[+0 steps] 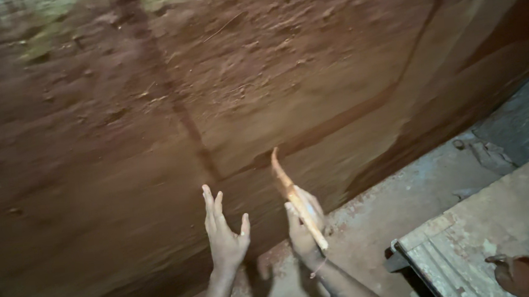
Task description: The person uses a wide brush to apply brown paint to a textured wall, working in vertical and horizontal strokes to cover a rectangular area. The left hand occasionally steadies the wall while the right hand guides the brush. The painted region gradually expands across the surface.
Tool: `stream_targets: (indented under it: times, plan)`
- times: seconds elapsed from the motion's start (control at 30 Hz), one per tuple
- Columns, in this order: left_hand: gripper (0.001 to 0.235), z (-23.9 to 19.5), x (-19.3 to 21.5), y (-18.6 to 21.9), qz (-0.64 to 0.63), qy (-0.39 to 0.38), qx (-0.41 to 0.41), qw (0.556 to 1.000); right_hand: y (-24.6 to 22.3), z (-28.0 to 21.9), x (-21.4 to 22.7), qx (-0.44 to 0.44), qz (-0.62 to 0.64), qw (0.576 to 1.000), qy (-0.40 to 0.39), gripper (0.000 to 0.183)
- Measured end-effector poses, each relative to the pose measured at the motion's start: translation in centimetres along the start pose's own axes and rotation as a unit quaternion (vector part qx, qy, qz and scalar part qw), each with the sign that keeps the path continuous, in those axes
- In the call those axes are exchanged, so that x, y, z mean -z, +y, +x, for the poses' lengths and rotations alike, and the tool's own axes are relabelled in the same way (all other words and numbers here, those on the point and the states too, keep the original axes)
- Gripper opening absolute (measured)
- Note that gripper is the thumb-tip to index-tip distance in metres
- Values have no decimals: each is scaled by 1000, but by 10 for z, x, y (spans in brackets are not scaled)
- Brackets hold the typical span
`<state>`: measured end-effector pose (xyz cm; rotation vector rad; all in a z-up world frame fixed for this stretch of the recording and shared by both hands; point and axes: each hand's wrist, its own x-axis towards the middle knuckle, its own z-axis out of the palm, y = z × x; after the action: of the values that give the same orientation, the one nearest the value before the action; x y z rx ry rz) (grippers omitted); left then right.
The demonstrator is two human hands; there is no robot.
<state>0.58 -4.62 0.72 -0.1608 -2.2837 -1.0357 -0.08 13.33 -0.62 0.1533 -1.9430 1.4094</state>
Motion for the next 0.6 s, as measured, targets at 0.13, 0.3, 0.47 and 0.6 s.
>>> stream_targets:
  times: [0.13,0.3,0.47,0.6]
  plan:
    - [80,0,8,-7,-18,-11,-5,1000,-14,-12,-13,-5,51,998,-33,29]
    - [80,0,12,-8,-24,-26,-8,999,-10,-11,-6,-9,20,998,-59,27]
    - [80,0,17,-8,-34,-33,-17,999,-1,-10,-1,-6,-52,998,30,29]
    - [80,1,20,-7,-41,-38,-15,998,-10,-17,-13,15,-76,996,53,27]
